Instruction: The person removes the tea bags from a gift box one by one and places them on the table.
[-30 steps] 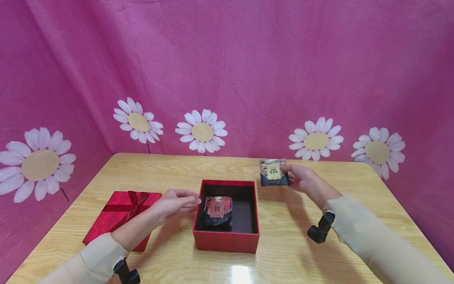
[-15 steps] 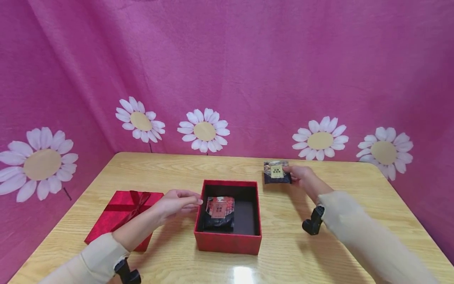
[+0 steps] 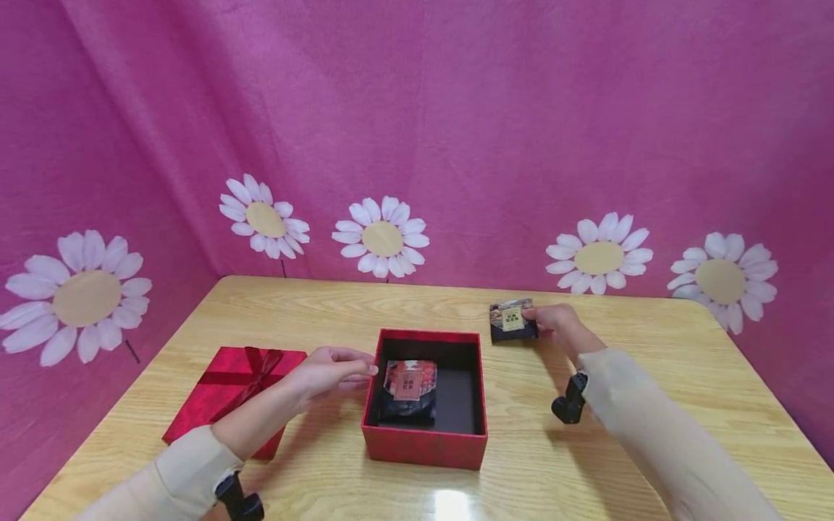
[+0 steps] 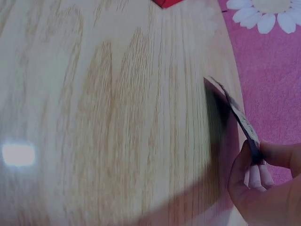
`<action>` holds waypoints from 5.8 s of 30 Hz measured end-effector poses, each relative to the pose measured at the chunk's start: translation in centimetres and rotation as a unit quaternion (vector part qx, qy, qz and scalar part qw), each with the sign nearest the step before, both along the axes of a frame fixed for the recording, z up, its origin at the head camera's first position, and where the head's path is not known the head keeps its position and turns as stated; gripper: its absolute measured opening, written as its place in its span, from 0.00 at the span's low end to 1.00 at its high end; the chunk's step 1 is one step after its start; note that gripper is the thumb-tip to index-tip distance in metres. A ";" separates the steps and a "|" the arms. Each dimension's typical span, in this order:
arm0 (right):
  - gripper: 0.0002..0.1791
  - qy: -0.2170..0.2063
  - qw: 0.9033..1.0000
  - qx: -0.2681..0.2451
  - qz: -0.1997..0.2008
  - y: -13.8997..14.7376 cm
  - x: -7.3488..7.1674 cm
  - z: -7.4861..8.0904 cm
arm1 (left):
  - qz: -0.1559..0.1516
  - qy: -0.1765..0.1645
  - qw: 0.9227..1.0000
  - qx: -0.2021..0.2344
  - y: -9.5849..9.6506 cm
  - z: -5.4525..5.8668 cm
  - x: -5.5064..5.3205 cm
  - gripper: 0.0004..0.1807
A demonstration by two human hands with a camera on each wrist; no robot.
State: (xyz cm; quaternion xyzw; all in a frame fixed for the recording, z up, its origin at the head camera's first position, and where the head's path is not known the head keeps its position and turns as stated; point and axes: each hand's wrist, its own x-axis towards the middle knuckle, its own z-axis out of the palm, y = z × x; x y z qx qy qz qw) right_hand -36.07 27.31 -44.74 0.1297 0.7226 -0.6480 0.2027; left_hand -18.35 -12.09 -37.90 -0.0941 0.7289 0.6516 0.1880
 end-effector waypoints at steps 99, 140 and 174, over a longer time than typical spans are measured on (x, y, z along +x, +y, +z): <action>0.25 -0.001 0.978 0.016 0.207 -13.8 16.0 14.2 | -0.008 0.001 1.000 0.010 -0.1 -0.1 0.0 0.19; 0.15 -0.035 0.983 0.109 0.141 -18.8 17.9 10.5 | -0.004 0.003 1.000 0.011 -0.1 0.2 0.0 0.17; 0.13 -0.011 0.991 0.060 0.118 -22.3 18.0 8.3 | -0.028 0.021 0.999 0.030 0.0 -0.3 0.1 0.19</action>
